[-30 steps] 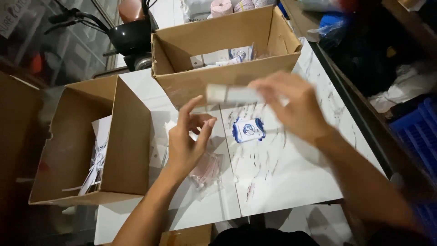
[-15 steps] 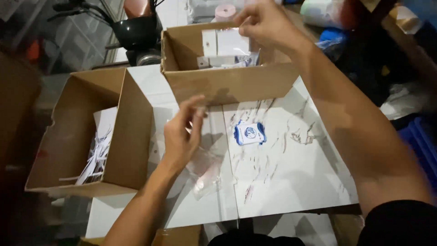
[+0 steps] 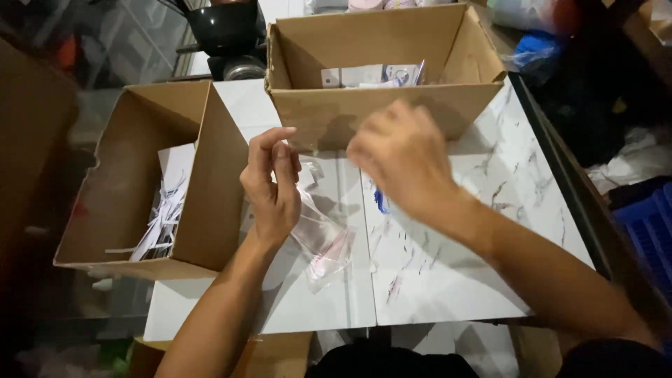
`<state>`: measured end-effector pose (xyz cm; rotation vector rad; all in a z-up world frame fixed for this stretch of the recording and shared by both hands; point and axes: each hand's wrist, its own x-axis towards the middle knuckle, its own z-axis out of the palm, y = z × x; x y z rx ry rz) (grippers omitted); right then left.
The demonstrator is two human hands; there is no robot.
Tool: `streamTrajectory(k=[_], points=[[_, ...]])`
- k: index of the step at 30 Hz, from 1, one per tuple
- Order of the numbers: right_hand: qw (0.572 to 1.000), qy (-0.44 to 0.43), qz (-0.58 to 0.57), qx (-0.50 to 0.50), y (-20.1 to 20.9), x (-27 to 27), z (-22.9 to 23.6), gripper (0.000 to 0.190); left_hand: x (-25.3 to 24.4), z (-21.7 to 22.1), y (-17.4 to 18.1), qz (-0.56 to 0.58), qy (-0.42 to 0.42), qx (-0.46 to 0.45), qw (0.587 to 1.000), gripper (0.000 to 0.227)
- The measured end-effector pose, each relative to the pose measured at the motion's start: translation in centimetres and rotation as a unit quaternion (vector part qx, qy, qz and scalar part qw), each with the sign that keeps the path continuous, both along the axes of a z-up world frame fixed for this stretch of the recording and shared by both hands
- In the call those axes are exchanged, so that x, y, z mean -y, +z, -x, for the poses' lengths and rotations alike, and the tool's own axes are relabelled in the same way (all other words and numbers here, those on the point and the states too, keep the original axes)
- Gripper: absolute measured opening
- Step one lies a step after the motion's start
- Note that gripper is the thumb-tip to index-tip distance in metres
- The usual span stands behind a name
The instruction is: The person organizes packets of fishing gear by removing white cards from larger packets and placing the items into small plastic bags.
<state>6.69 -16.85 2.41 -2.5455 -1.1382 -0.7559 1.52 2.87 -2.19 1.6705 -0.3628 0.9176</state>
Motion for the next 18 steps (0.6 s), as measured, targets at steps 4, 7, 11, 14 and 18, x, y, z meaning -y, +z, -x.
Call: streamTrajectory(k=[4,7,11,14,18], points=[[0.973,0.080,0.074,-0.206,-4.6,-1.8,2.0,0.003,-0.9,-1.3,-1.2,-0.021,0.010,0.026,0.999,0.024],[0.941,0.121,0.080,-0.307,-6.0,-2.8,3.4,0.013,-0.7,-1.2,-0.9,-0.019,0.014,0.029,0.999,0.025],[0.913,0.095,0.091,-0.386,-5.8,-3.0,4.4,0.035,-0.5,-1.2,-0.9,-0.031,0.019,0.022,0.999,0.024],[0.888,0.074,0.062,-0.450,-6.2,-3.0,3.4,0.030,-0.6,-1.0,-1.2,-0.040,0.016,0.017,0.999,0.023],[0.878,0.036,0.018,-0.477,-5.4,-2.5,1.9,0.011,-0.2,-0.9,-1.0,-0.058,0.027,0.001,0.998,0.024]])
